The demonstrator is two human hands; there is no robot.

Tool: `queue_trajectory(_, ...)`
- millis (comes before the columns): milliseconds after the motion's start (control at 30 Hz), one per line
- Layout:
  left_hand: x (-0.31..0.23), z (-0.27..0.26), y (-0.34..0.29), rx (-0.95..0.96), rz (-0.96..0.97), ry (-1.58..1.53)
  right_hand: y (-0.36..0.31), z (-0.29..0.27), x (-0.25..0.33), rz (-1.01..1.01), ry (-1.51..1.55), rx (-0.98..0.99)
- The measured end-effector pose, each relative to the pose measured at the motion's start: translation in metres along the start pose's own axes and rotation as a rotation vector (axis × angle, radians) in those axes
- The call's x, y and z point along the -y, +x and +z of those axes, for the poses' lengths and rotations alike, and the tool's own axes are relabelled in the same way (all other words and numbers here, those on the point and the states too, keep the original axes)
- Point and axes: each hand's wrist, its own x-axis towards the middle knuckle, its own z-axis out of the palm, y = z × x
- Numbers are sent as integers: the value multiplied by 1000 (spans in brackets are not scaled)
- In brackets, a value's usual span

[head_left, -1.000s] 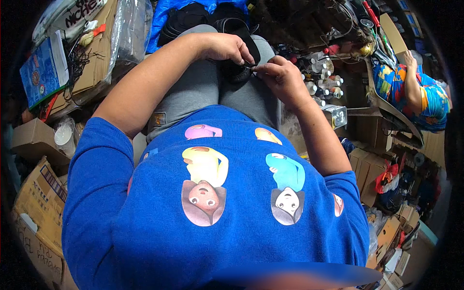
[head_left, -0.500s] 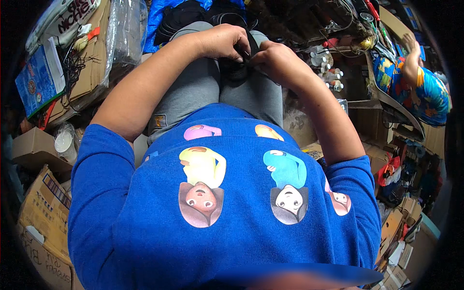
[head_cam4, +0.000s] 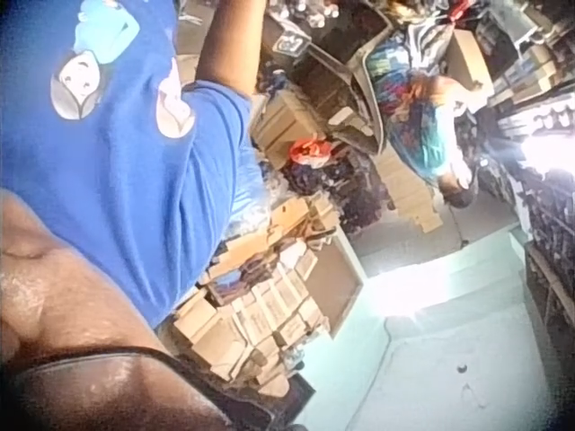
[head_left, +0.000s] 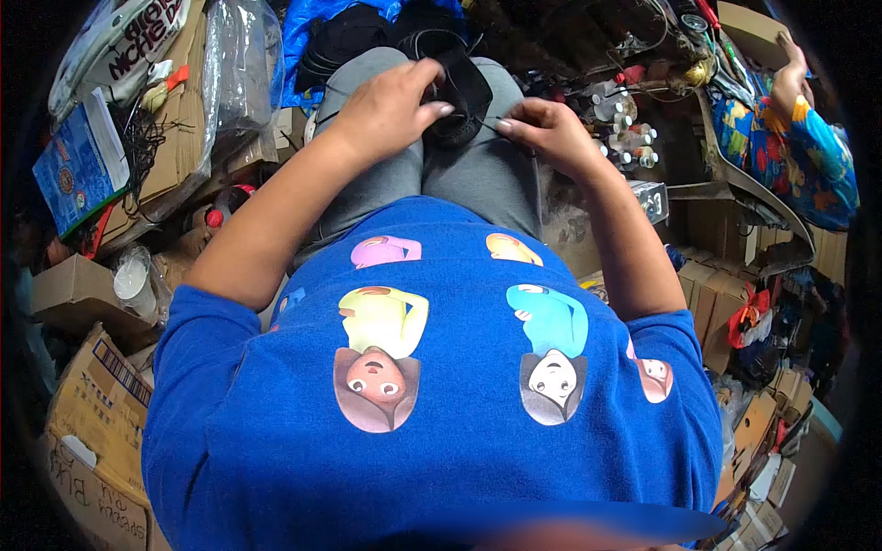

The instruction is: Lacing a black shoe while sitting in a workshop.

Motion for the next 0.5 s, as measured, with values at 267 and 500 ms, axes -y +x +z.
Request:
queue_trajectory(267, 15, -82, -14, 492, -309, 182, -57, -80, -24, -386, 1491, 104)
queue_trajectory(500, -20, -49, 19, -165, -610, -1447, -60, -58, -30, -29, 109, -226)
